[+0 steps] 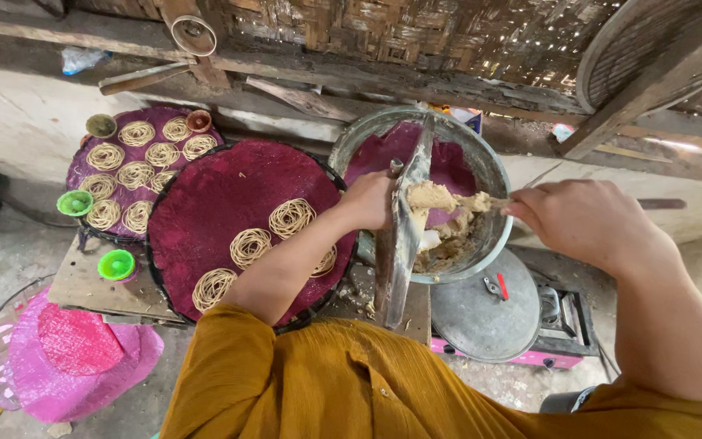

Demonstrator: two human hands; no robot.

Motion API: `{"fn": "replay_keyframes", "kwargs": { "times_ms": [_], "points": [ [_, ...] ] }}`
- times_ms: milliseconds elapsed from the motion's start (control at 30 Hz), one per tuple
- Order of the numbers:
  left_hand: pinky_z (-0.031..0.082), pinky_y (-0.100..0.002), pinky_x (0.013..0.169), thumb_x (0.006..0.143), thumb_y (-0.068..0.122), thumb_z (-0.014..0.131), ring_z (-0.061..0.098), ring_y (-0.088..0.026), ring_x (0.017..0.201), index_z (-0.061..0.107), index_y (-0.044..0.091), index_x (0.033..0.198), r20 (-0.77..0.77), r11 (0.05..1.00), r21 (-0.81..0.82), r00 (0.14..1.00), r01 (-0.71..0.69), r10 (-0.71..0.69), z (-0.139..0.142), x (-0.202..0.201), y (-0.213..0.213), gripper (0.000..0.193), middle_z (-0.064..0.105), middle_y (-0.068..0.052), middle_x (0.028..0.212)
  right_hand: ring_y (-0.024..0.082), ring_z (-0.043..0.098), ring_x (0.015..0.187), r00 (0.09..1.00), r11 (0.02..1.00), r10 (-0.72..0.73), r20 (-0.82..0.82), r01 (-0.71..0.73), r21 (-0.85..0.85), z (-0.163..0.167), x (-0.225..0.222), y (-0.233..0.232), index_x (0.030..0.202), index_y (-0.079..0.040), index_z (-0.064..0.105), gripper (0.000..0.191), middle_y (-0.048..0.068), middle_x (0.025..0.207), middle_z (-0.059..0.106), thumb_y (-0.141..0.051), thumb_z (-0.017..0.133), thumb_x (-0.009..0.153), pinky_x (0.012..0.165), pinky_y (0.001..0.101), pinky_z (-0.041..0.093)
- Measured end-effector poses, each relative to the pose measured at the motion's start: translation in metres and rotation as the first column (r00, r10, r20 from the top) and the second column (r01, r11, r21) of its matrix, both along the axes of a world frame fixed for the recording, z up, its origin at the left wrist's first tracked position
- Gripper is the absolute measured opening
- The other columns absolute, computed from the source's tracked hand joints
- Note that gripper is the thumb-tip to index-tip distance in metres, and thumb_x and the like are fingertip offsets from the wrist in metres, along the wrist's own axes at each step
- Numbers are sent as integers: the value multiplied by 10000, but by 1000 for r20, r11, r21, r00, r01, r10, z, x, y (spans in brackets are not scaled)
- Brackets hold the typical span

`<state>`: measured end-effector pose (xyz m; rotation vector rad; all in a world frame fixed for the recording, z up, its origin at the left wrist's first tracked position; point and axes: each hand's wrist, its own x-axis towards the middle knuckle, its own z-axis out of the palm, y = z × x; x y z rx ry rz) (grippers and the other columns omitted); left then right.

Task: The person sits at a low table and uses a large hand-held metal extruder press to squeeze dough into thin noodle strands, forming round noodle nests on round trays. They load dough from a basin into the press, press the handle to extrude strands, cut the strands, and place finished nests onto trays, occasionally repositioning trays and moving a basket.

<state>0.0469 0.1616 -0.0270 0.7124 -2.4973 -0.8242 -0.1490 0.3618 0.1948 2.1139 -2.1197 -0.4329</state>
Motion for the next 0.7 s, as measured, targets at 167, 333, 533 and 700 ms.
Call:
{"fn": "replay_keyframes", "kwargs": {
  "times_ms": [167,333,533,700],
  "points": [
    [529,-528,872,765,310,720,669,-465,959,747,51,1007,20,999,-26,999,-28,29,8,3,4,356,706,-259,1034,275,739,835,972,991,134,-191,-130,34,-7,37,-24,948,-137,710,306,70,885,740,-373,523,1001,674,429,597],
    [540,-504,889,744,313,742,685,-446,970,750,28,937,19,996,57,998,-69,68,11,12,-1,344,729,-257,973,174,664,751,808,790,428,-404,-552,-267,-42,56,-31,1057,-62,721,280,2,793,669,-233,645,848,614,317,507],
    [562,-466,889,743,235,752,706,-429,1005,759,10,1001,73,988,135,995,-71,62,0,19,-20,342,721,-288,1003,101,598,755,438,373,538,-720,-890,-262,-45,36,-25,1068,-106,679,178,-5,955,698,-193,686,913,651,249,390],
    [560,-466,845,808,252,740,709,-411,983,749,48,1041,-92,975,149,980,-163,178,2,28,-38,310,729,-230,1028,113,612,810,873,493,487,27,-249,-834,-60,-8,-3,1044,-112,626,225,0,964,700,-217,811,973,703,286,453]
  ]
}}
